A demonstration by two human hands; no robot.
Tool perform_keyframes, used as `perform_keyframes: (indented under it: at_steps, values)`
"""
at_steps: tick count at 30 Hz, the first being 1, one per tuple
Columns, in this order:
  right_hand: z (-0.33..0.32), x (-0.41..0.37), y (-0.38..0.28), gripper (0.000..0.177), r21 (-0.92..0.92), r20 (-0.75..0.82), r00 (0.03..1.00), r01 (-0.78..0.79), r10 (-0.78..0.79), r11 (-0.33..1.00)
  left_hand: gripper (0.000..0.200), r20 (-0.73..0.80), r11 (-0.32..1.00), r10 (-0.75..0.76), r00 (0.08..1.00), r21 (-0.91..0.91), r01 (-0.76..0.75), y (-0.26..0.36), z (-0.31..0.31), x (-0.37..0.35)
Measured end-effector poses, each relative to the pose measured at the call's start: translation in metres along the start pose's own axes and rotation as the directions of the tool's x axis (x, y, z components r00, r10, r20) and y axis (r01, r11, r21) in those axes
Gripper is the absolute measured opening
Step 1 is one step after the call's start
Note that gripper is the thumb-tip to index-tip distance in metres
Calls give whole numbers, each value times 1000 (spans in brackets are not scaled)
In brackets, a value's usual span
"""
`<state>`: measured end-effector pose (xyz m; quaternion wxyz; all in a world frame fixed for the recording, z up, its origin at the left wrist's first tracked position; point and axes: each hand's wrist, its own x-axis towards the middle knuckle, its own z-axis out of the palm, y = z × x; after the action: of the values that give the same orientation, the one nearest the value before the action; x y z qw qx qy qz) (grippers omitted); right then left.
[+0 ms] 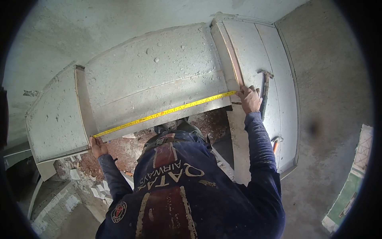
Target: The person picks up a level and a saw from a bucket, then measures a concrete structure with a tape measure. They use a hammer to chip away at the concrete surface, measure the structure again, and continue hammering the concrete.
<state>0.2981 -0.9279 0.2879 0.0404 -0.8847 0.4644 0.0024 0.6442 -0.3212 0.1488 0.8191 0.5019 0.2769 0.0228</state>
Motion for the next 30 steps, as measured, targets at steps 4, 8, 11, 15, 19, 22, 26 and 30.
perform_keyframes:
  at_steps: [4,8,11,15,19,22,26,30]
  values:
    - [1,0,2,27,-5,6,1000,-23,23,1000,33,55,1000,30,998,-2,-30,-4,-9,8]
    - [-4,-1,-2,27,11,28,999,-42,42,999,33,71,1000,1,998,-10,-1,-2,-10,11]
    - [-2,-1,-1,27,19,41,998,-38,38,999,31,32,999,26,999,19,-27,-2,-7,8]
    - [-2,0,-1,27,18,40,999,-35,34,999,29,31,1000,21,999,1,-21,2,-3,3]
    - [-7,-1,-6,26,30,54,997,-56,55,998,28,31,1000,16,999,4,-16,1,-6,8]
    - [-5,-3,-4,28,2,-4,1000,-21,21,1000,29,37,999,28,999,24,-29,-1,-7,9]
    - [-6,-2,-6,27,30,21,999,-29,28,999,30,49,999,35,998,30,-36,1,-6,8]
    - [-9,-2,-8,26,15,50,997,-57,56,998,32,28,1000,16,999,12,-16,0,-5,9]
